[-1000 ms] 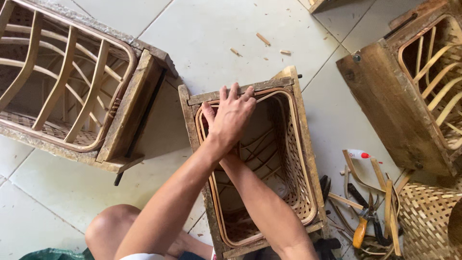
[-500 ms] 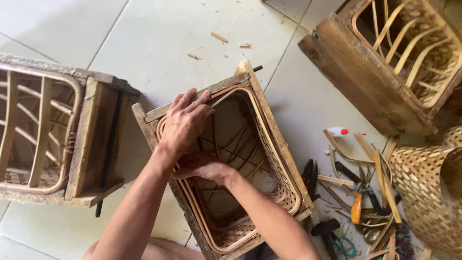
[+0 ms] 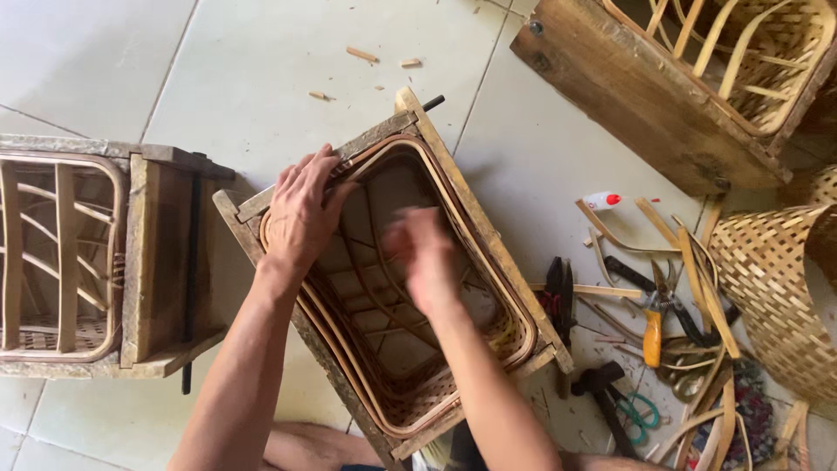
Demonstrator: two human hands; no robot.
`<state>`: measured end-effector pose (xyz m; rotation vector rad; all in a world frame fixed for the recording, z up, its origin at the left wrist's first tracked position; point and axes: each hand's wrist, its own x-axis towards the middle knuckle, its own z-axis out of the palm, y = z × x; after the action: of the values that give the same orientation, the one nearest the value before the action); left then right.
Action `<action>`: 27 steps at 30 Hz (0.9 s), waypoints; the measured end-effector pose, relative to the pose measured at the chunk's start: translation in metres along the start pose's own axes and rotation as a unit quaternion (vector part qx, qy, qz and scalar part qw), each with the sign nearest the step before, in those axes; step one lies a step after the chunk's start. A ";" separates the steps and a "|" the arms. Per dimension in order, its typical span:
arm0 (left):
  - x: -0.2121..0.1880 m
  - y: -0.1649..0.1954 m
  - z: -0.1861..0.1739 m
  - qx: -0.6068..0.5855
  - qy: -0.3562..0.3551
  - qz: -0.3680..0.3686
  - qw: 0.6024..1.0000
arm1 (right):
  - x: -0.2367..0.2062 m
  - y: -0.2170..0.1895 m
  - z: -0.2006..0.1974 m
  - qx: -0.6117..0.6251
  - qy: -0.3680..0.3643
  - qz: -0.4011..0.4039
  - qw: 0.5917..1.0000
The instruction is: The person assembles a rectangular woven basket using a wooden mold. They apply glue to the basket's rim, insert and secure bamboo strips with a hammer and pliers, and trim excess material with scissors.
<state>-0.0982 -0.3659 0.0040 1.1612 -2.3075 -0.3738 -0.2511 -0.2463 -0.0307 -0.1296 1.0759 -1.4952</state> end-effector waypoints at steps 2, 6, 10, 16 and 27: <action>-0.002 -0.001 0.002 0.034 0.000 0.028 0.999 | 0.002 -0.011 -0.012 0.159 0.096 -0.013 0.982; -0.004 -0.003 0.007 0.038 -0.009 0.036 0.999 | 0.010 0.002 -0.009 0.122 0.180 -0.077 0.973; -0.004 -0.004 0.008 0.029 0.005 0.030 0.999 | 0.008 0.018 0.002 0.056 0.211 -0.157 0.963; -0.002 -0.003 0.005 -0.006 0.005 -0.001 1.000 | 0.009 0.021 0.005 0.037 0.230 -0.161 0.959; -0.017 0.024 -0.025 -0.005 -0.024 0.012 1.000 | -0.063 -0.061 0.054 -0.246 -0.329 -0.184 0.893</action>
<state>-0.0914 -0.3380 0.0301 1.1298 -2.3564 -0.4080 -0.2447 -0.2320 0.0709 -1.1692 0.8617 -1.3082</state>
